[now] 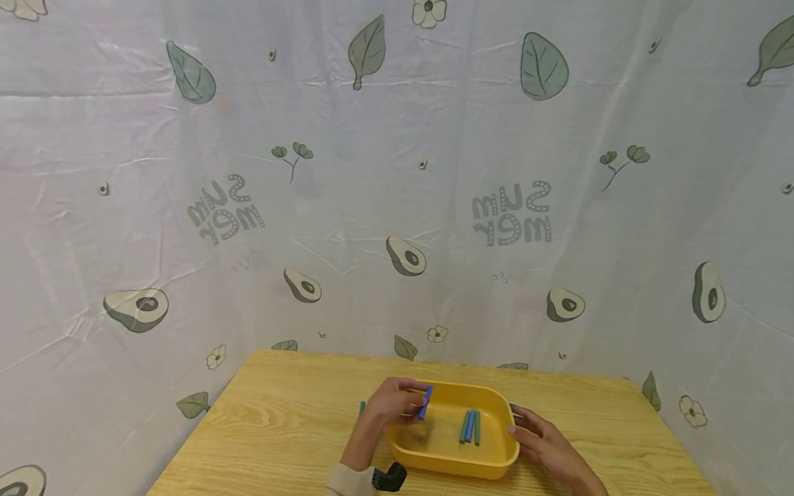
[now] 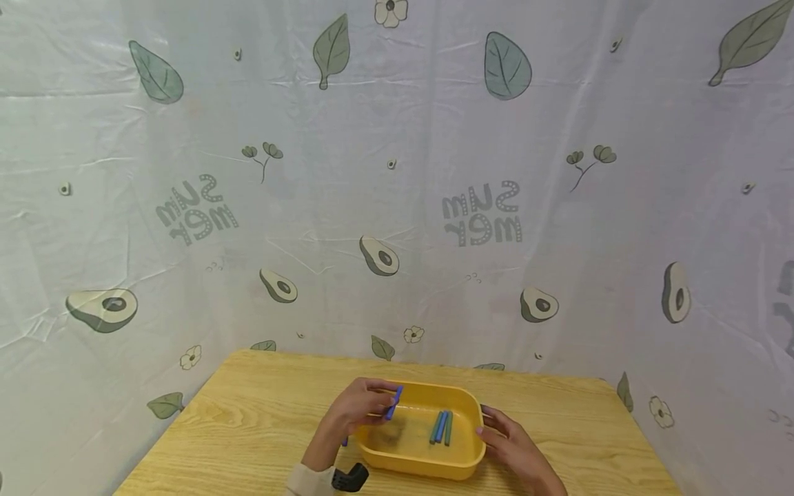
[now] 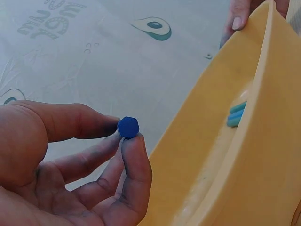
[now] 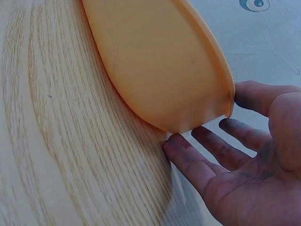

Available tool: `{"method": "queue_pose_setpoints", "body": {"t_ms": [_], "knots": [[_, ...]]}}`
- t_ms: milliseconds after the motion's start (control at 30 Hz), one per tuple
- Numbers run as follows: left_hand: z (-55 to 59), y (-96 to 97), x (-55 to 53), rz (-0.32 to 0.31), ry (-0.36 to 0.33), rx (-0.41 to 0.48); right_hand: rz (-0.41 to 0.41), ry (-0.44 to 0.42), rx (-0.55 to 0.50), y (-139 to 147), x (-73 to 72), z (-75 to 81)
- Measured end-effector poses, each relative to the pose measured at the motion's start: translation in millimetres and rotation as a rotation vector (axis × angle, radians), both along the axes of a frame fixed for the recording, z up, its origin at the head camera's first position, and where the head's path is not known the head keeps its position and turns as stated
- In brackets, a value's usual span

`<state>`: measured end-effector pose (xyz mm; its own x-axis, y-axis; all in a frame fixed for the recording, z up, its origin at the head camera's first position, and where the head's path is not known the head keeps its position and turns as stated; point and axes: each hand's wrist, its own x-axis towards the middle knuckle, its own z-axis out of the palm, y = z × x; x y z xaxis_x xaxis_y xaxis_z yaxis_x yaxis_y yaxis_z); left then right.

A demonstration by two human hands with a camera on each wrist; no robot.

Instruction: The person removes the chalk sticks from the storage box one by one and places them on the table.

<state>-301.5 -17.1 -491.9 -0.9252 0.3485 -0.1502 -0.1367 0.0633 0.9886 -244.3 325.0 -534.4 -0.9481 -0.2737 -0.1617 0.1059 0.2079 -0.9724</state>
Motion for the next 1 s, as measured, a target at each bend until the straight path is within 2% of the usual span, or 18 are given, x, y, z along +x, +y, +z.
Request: {"method": "queue_pose_setpoints", "body": {"t_ms": [367,533,900,1000], "knots": [[2.2,-26.0,1.8,0.002,0.049,-0.040,0.005,0.016,0.005,1.7,-0.9,-1.7],[2.6,-35.0,2.2,0.024,0.056,-0.040,0.003,0.015,0.002,3.1,-0.5,-3.5],[-3.6,-54.2,2.9,0.070,0.105,-0.074,0.014,0.017,-0.011,2.7,1.7,-0.6],[-7.7,-63.2,3.1,0.083,0.095,-0.072,0.016,0.017,-0.011,2.1,1.4,-1.3]]}}
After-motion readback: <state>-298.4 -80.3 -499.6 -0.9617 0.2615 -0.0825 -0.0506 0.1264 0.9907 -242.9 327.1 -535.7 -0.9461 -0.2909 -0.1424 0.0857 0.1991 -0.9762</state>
